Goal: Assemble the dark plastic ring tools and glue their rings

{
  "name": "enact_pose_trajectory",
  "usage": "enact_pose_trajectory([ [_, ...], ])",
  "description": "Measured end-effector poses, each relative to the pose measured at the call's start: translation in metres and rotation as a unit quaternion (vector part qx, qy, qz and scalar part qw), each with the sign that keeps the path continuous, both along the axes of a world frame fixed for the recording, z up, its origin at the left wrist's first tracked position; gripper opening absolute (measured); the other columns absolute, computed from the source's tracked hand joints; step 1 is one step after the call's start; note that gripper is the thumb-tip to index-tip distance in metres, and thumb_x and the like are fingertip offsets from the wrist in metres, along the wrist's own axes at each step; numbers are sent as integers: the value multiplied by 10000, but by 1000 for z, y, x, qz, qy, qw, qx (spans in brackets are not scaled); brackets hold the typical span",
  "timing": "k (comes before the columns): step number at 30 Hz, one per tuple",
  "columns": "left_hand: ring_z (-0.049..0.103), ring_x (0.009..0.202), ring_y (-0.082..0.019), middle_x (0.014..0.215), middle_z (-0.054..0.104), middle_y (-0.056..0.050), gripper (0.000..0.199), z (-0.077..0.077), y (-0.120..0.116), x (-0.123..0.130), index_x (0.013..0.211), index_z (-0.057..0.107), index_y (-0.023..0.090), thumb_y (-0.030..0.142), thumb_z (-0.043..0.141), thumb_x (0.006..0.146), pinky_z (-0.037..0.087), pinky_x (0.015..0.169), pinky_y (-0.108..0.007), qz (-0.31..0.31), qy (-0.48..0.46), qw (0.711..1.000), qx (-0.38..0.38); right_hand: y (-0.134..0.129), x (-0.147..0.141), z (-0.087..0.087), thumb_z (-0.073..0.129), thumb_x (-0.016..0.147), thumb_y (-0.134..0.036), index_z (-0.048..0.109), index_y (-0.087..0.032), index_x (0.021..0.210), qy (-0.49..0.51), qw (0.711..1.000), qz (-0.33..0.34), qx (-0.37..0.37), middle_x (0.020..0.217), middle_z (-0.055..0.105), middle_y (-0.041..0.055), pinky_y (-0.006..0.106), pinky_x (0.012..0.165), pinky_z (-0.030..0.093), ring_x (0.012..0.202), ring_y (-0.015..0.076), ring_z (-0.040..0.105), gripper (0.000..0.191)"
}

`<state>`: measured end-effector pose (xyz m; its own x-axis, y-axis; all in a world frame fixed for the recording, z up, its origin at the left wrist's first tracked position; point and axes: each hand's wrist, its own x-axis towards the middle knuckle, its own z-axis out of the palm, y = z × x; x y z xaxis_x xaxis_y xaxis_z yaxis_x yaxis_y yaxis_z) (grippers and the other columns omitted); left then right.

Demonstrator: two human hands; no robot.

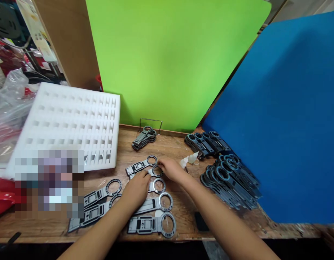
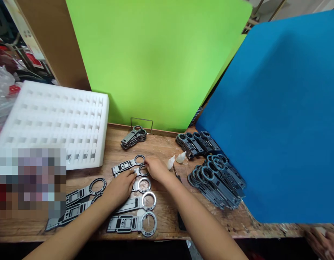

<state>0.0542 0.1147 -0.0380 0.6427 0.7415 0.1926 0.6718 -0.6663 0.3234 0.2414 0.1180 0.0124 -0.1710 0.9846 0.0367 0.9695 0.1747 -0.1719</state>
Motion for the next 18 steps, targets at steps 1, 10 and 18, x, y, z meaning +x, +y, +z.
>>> enact_pose_trajectory([
  [1,545,1096,-215,1206,589,-109,335,2,0,0,1117,601,178,219,338,914,452,940,-354,-2,10,1000,-3,1,0,-3,451,887,-205,650,-204,948,3,1000,2,3,948,685,50,250,753,396,899,174,598,208],
  [10,566,1006,-247,1157,576,-113,525,18,0,6,1316,443,259,66,352,836,520,718,-345,-8,106,994,4,14,1,-18,489,860,-164,682,-189,880,18,999,24,13,936,663,60,235,778,397,901,163,575,196],
  [18,537,1088,-262,1267,547,-124,426,22,3,14,1238,523,184,96,351,859,509,799,-370,-50,134,989,34,-25,11,-26,408,872,-138,638,-191,1107,10,1000,-12,18,1060,647,82,280,874,408,979,186,573,333],
])
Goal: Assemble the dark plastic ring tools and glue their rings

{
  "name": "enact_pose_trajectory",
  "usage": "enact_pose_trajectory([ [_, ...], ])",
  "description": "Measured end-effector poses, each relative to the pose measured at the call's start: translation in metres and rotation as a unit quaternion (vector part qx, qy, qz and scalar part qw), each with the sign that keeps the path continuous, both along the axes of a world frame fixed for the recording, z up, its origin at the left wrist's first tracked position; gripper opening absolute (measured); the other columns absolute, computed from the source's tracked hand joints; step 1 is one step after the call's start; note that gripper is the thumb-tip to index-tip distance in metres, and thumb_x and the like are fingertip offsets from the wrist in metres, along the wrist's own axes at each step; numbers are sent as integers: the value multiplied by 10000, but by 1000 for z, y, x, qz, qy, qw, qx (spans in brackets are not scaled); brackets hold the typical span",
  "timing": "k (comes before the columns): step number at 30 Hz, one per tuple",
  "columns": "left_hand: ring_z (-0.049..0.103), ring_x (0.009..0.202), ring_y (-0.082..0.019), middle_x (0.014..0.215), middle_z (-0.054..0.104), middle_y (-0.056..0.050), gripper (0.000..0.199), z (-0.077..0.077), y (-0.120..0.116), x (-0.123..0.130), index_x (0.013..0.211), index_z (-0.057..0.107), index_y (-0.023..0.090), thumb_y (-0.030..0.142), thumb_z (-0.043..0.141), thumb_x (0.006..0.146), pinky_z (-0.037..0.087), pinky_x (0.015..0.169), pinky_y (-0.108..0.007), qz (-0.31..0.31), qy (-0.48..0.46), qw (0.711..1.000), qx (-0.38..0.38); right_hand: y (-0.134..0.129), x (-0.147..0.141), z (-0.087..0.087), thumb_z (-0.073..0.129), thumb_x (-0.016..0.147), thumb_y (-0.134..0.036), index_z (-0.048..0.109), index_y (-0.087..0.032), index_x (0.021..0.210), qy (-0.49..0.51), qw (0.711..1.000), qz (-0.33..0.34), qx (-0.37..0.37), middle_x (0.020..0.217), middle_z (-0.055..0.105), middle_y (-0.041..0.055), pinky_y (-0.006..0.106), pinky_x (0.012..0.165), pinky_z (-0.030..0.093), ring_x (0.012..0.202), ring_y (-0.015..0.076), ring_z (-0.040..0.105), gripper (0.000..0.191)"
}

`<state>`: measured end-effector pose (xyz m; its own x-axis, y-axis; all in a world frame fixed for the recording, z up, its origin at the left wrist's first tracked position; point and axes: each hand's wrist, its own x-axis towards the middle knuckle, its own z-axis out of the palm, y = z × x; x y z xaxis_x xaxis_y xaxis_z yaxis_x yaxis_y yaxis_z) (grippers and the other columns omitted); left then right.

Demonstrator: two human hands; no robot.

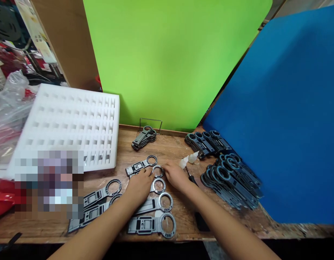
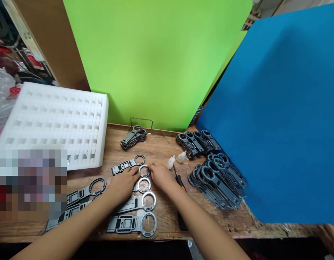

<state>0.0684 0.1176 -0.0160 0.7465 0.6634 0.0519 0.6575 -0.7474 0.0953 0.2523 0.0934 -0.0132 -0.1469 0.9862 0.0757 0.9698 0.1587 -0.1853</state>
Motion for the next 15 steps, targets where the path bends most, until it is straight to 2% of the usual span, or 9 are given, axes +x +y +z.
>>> enact_pose_trajectory([
  [2,502,1162,-235,1291,547,-115,392,-1,4,2,1209,540,154,102,355,867,438,945,-368,-29,-3,1000,-3,-14,2,-1,413,876,-157,616,-200,1157,-11,1000,11,-1,1137,628,82,302,916,396,1042,203,549,350],
  [4,507,1163,-221,1248,581,-124,349,-2,8,5,1155,568,132,116,367,871,384,1002,-359,-45,-7,999,-4,-23,2,-2,406,882,-173,587,-198,1205,-22,1000,18,1,1201,603,83,319,956,380,1094,215,524,370],
  [6,555,1085,-225,1171,618,-129,326,-1,10,10,1132,571,134,133,373,873,408,963,-368,-42,-10,999,-3,-26,0,-3,405,882,-177,575,-195,1224,-22,1000,15,3,1240,583,81,320,977,373,1119,216,512,383],
  [10,589,960,-240,1064,623,-140,394,0,9,24,1206,516,136,90,341,857,461,839,-383,-4,-13,1000,8,-23,-1,-11,416,865,-156,603,-202,1196,13,1000,-11,3,1213,608,72,304,970,388,1096,202,538,383],
  [15,525,1030,-288,1053,591,-201,350,8,8,43,1048,620,83,68,345,833,453,779,-375,23,-16,999,20,-24,0,-28,421,834,-106,605,-212,1201,69,996,-35,42,1187,628,71,321,971,404,1080,199,550,424],
])
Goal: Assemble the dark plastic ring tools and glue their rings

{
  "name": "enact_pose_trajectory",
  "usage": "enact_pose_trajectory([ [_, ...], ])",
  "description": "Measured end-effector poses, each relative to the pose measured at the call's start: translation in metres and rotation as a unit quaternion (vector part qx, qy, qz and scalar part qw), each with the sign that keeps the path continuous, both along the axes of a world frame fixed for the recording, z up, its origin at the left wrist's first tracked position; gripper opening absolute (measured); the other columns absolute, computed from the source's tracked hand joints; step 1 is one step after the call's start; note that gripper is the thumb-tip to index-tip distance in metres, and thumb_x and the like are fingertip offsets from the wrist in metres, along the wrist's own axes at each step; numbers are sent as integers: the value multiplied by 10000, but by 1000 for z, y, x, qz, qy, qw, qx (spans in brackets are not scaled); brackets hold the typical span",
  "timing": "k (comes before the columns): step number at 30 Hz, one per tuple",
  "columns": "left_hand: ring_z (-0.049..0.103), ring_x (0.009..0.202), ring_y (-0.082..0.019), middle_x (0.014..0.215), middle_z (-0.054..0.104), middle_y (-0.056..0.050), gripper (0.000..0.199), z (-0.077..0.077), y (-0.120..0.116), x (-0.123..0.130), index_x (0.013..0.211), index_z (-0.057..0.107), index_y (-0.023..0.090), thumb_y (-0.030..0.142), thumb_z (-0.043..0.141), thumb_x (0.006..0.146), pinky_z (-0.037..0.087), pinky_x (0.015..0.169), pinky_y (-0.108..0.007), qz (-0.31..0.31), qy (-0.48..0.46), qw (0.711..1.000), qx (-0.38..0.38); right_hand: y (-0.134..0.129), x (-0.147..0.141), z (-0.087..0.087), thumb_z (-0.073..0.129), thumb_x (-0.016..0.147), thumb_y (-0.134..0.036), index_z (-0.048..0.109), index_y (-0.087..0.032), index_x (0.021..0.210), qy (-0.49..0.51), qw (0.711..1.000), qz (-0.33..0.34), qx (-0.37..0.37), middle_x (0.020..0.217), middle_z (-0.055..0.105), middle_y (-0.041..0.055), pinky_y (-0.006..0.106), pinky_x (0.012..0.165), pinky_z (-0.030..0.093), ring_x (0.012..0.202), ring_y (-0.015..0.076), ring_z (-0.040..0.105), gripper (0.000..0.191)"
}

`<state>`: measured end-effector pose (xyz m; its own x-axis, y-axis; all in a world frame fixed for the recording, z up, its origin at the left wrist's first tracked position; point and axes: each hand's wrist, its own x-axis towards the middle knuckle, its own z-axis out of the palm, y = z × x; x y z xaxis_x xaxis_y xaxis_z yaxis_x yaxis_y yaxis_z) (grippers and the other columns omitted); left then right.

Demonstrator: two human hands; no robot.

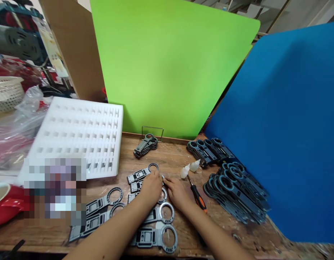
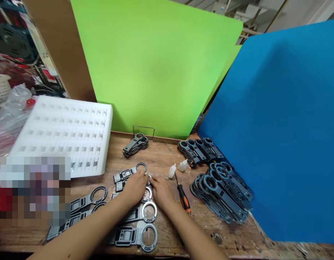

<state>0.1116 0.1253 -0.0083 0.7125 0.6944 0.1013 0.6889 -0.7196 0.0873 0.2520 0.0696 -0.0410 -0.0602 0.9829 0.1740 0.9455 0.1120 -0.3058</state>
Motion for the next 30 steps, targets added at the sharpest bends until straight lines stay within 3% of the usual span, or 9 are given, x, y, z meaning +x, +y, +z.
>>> enact_pose_trajectory([
  [4,511,1006,-302,959,620,-202,282,9,4,10,875,686,93,92,410,816,427,797,-405,-14,0,1000,-6,-2,-2,-6,412,811,-85,617,-187,1186,42,999,-17,22,1192,627,79,334,996,396,1115,204,539,440],
  [7,525,980,-300,939,631,-205,281,10,5,12,855,699,86,99,422,808,421,816,-424,-13,-6,1000,-12,-4,-4,-6,398,798,-83,617,-168,1183,64,997,-27,24,1203,623,91,349,1010,391,1134,209,538,451],
  [11,530,1038,-275,1086,607,-174,299,12,-6,-2,1006,664,120,150,437,814,441,826,-383,16,-41,999,-17,-7,-3,-7,372,789,-94,602,-154,1188,87,995,-18,39,1200,624,101,368,1013,394,1134,206,547,464],
  [14,533,1085,-192,1237,567,-56,376,19,-17,-32,1172,572,259,186,455,822,416,911,-308,48,-78,996,-21,-8,0,-11,345,821,-133,591,-152,1192,109,993,-18,50,1202,622,100,381,1004,402,1129,208,552,446],
  [17,564,1066,-156,1171,628,-9,338,28,-19,-81,1166,564,302,258,425,860,414,914,-266,131,-101,986,-29,-7,3,-14,334,850,-189,607,-148,1163,123,991,-19,54,1174,635,109,382,991,410,1106,218,564,418],
  [22,654,940,-250,1009,712,-124,400,39,11,-159,1174,559,178,341,329,891,472,784,-354,342,-102,934,-31,-6,4,-15,355,839,-206,655,-188,1075,134,989,-17,62,1109,662,101,377,965,422,1060,228,585,382],
  [25,654,954,-288,1014,707,-167,417,43,32,-176,1162,570,151,340,330,878,468,785,-392,407,-98,908,-23,-6,4,-14,355,837,-209,655,-176,1070,137,988,-16,63,1105,662,108,377,957,423,1051,229,587,381],
  [30,654,961,-301,1007,704,-184,436,42,47,-176,1115,595,142,370,325,861,462,796,-397,452,-106,886,-18,-6,5,-14,369,828,-197,657,-181,1073,144,987,-22,66,1110,662,101,369,965,413,1061,220,583,378],
])
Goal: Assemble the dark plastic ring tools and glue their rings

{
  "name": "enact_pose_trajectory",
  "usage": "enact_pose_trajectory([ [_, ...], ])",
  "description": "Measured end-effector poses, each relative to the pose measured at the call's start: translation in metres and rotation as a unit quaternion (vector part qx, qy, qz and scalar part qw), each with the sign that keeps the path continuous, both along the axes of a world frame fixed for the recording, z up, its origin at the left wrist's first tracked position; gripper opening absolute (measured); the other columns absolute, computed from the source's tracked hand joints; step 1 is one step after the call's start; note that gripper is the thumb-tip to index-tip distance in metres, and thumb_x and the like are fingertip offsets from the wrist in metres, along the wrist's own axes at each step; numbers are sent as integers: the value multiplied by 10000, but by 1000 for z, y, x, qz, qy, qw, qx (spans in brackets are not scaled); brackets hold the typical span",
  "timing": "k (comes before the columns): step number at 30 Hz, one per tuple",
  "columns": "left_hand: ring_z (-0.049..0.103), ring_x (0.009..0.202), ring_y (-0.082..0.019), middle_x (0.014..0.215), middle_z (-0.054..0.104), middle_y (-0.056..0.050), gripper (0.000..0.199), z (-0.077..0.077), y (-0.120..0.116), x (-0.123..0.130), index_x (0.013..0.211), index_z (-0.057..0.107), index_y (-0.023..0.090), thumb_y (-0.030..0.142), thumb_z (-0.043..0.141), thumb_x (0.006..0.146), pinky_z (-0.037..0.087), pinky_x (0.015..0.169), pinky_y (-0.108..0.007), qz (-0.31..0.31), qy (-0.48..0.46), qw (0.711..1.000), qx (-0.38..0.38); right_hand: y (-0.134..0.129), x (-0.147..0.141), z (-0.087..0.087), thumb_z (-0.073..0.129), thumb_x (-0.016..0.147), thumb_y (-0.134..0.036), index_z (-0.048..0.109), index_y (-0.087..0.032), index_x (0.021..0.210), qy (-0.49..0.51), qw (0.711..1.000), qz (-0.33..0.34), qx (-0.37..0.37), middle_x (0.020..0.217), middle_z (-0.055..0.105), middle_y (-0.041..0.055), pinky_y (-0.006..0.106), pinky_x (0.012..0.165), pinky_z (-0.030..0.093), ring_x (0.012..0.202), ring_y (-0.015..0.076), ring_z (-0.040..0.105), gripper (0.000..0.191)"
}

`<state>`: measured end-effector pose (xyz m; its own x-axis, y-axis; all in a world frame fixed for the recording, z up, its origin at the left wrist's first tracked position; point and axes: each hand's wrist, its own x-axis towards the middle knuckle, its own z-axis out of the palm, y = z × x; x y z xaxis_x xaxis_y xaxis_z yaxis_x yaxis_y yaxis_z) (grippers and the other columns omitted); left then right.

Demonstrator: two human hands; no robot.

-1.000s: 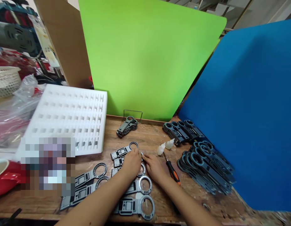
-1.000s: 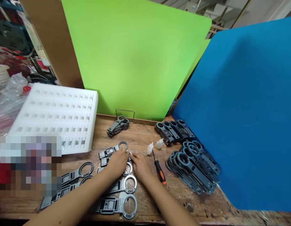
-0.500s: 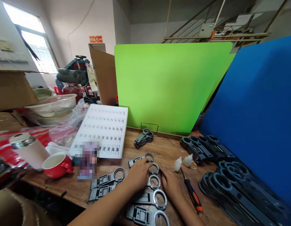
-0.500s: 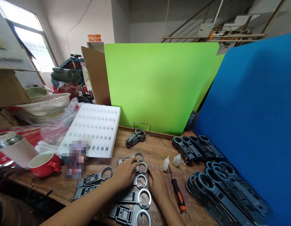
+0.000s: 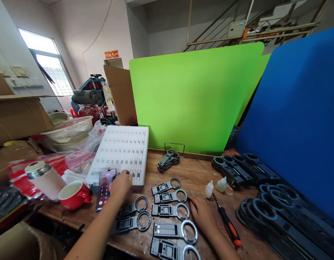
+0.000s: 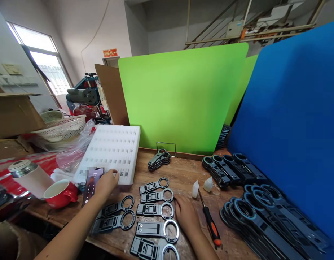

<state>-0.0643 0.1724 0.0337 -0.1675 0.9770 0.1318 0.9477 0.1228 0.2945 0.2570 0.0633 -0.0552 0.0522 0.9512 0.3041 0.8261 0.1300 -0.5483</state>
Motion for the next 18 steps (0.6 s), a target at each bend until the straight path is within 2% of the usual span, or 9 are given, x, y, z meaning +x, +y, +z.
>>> enact_pose_trajectory([
  [8,653,934,-315,962,720,-158,389,-9,7,-3,976,671,173,394,392,818,459,761,-385,4,-44,999,-8,0,-1,3,362,834,-196,655,-168,1075,1,1000,0,-7,1103,664,98,365,960,414,1054,219,581,380],
  [13,643,936,-289,992,715,-121,439,0,-5,-9,1026,646,185,450,348,841,448,754,-353,2,-105,994,37,-1,3,3,352,853,-219,644,-171,1099,16,1000,-12,8,1108,660,103,374,950,425,1050,224,581,385],
  [16,639,908,-264,958,718,-89,438,8,-19,-8,960,659,194,482,353,836,443,730,-324,-29,-146,987,55,-5,-5,12,362,864,-236,649,-196,1085,44,998,-18,43,1082,665,92,379,937,432,1036,227,583,365],
  [18,644,840,-250,860,723,-63,435,12,-29,-1,872,671,191,510,380,817,446,689,-309,-66,-177,981,49,-7,-20,27,377,871,-246,658,-213,1061,77,995,2,61,1053,674,80,365,918,442,1013,219,593,341],
])
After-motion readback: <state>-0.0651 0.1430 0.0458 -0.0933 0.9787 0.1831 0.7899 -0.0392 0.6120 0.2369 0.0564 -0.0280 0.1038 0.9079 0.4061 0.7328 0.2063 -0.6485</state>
